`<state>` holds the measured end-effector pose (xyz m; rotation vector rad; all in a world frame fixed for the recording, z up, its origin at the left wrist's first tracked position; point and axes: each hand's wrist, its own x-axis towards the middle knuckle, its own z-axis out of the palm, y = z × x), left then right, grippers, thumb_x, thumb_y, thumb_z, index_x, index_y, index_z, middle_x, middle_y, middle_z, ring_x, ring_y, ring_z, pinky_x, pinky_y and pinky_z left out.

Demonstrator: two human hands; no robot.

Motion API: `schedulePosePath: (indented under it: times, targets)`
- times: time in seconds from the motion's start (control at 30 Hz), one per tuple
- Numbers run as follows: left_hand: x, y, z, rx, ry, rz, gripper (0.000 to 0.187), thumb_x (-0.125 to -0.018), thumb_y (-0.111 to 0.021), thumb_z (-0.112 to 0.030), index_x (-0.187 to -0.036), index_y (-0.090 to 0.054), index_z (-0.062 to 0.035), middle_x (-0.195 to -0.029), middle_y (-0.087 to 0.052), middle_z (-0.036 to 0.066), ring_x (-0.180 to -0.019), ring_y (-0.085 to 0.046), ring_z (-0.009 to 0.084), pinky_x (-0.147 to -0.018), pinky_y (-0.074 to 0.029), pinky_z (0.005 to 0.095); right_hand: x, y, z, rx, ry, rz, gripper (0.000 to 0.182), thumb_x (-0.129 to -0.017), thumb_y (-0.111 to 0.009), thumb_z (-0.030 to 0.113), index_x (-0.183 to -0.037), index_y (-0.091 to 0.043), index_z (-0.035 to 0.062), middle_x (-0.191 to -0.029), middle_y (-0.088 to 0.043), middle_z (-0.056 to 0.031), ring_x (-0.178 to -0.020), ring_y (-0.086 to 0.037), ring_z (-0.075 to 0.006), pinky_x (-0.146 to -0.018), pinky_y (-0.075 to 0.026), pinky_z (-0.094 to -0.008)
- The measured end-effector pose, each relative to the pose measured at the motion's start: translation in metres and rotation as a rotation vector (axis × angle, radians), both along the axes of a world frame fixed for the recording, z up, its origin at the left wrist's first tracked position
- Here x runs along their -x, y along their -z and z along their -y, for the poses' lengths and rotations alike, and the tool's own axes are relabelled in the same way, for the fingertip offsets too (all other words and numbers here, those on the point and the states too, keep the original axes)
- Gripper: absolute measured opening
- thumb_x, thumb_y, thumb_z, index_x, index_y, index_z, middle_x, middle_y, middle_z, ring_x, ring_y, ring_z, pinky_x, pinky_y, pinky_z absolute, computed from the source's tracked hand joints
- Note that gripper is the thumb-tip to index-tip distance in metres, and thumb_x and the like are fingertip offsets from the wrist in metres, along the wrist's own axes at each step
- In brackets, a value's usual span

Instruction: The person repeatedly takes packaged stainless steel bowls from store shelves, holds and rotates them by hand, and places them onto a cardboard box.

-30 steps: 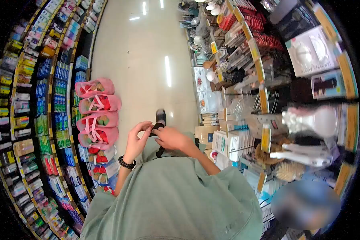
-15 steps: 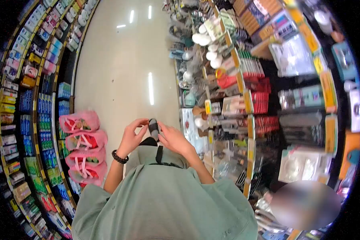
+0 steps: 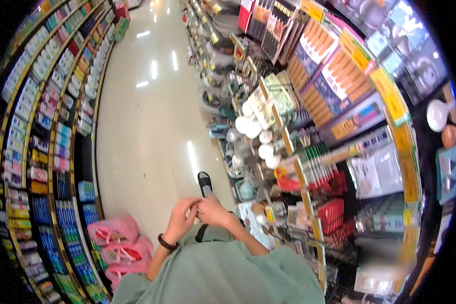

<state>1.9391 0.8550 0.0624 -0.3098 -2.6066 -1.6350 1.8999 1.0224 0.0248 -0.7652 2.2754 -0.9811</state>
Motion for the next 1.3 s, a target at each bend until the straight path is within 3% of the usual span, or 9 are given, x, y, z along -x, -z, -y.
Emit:
schedulePosePath:
  times: [0.13, 0.23, 0.27, 0.5, 0.6, 0.7, 0.8, 1.03, 1.3]
  targets:
    - [0.096, -0.005, 0.014, 0.011, 0.047, 0.045, 0.024, -0.089, -0.065, -0.003, -0.113, -0.066, -0.0019, -0.108, -0.069, 0.017, -0.097, -0.065, 0.0359, -0.086, -0.053, 0.0415, 0.098, -0.01, 0.008, 0.207, 0.045, 0.119, 0.025, -0.089, -0.056, 0.012, -0.107, -0.064, -0.0026, -0.111, -0.066, -0.0225, -0.105, -0.062, -0.0413, -0.093, -0.051, -0.0453]
    - [0.176, -0.017, 0.021, 0.073, 0.049, -0.05, 0.025, -0.088, -0.066, -0.002, -0.113, -0.065, -0.0016, -0.109, -0.069, 0.017, -0.097, -0.065, 0.036, -0.086, -0.053, 0.0418, 0.172, -0.008, 0.018, 0.147, 0.093, 0.025, 0.026, -0.089, -0.059, 0.015, -0.107, -0.066, -0.0027, -0.111, -0.067, -0.0225, -0.106, -0.063, -0.0407, -0.096, -0.049, -0.0456]
    - [0.204, -0.024, 0.024, 0.082, 0.069, -0.075, 0.026, -0.088, -0.066, -0.001, -0.113, -0.065, -0.0015, -0.11, -0.069, 0.016, -0.097, -0.065, 0.0358, -0.086, -0.053, 0.0417, 0.193, -0.01, 0.02, 0.25, 0.138, -0.042, 0.024, -0.088, -0.057, 0.011, -0.107, -0.064, -0.0024, -0.106, -0.067, -0.0228, -0.099, -0.064, -0.041, -0.086, -0.052, -0.0454]
    - [0.363, -0.06, 0.025, 0.117, 0.09, -0.204, 0.026, -0.089, -0.066, 0.001, -0.115, -0.066, -0.0031, -0.109, -0.069, 0.013, -0.095, -0.065, 0.0297, -0.087, -0.052, 0.038, 0.349, -0.035, 0.03, 0.383, 0.278, -0.056, 0.025, -0.085, -0.061, 0.008, -0.108, -0.064, -0.0033, -0.103, -0.068, -0.0225, -0.097, -0.065, -0.0412, -0.086, -0.052, -0.0437]
    - [0.419, -0.066, 0.026, 0.113, 0.167, -0.245, 0.028, -0.09, -0.066, 0.001, -0.117, -0.066, -0.0026, -0.111, -0.07, 0.012, -0.096, -0.066, 0.0266, -0.088, -0.051, 0.037, 0.389, -0.053, 0.028, 0.526, 0.332, -0.025, 0.025, -0.09, -0.061, 0.008, -0.112, -0.062, -0.0039, -0.101, -0.069, -0.0195, -0.093, -0.067, -0.0329, -0.085, -0.053, -0.0406]
    - [0.475, -0.065, 0.027, -0.143, 0.22, 0.01, 0.025, -0.093, -0.066, -0.006, -0.117, -0.066, -0.0018, -0.112, -0.07, 0.012, -0.101, -0.068, 0.0268, -0.091, -0.051, 0.0375, 0.423, -0.069, 0.025, 0.668, 0.425, 0.079, 0.026, -0.097, -0.058, 0.009, -0.12, -0.059, -0.0035, -0.098, -0.069, -0.0119, -0.087, -0.066, -0.0193, -0.082, -0.053, -0.0344]
    - [0.549, -0.069, 0.032, -0.063, 0.297, -0.121, 0.025, -0.094, -0.066, -0.006, -0.118, -0.066, -0.0018, -0.11, -0.071, 0.012, -0.103, -0.068, 0.0262, -0.093, -0.05, 0.0368, 0.457, -0.077, 0.026, 0.83, 0.52, 0.14, 0.028, -0.102, -0.054, 0.009, -0.127, -0.056, -0.0018, -0.099, -0.067, -0.0068, -0.092, -0.064, -0.013, -0.084, -0.052, -0.0302]
    - [0.753, -0.149, -0.007, -0.026, 0.396, -0.658, 0.028, -0.091, -0.069, -0.006, -0.118, -0.065, -0.0007, -0.113, -0.069, 0.013, -0.107, -0.064, 0.0279, -0.095, -0.048, 0.0385, 0.556, -0.121, 0.022, 1.02, 0.674, 0.006, 0.043, -0.105, -0.05, 0.006, -0.146, -0.04, 0.0035, -0.104, -0.064, -0.0072, -0.103, -0.062, -0.015, -0.095, -0.05, -0.0334]
    - [0.901, -0.209, -0.047, 0.097, 0.502, -1.033, 0.032, -0.086, -0.075, -0.012, -0.115, -0.068, -0.0033, -0.119, -0.066, 0.009, -0.118, -0.054, 0.0312, -0.103, -0.04, 0.0441, 0.689, -0.182, 0.031, 1.201, 0.973, -0.194, 0.055, -0.105, -0.051, 0.01, -0.154, -0.026, 0.0058, -0.1, -0.065, -0.0102, -0.091, -0.063, -0.0165, -0.083, -0.05, -0.0316]
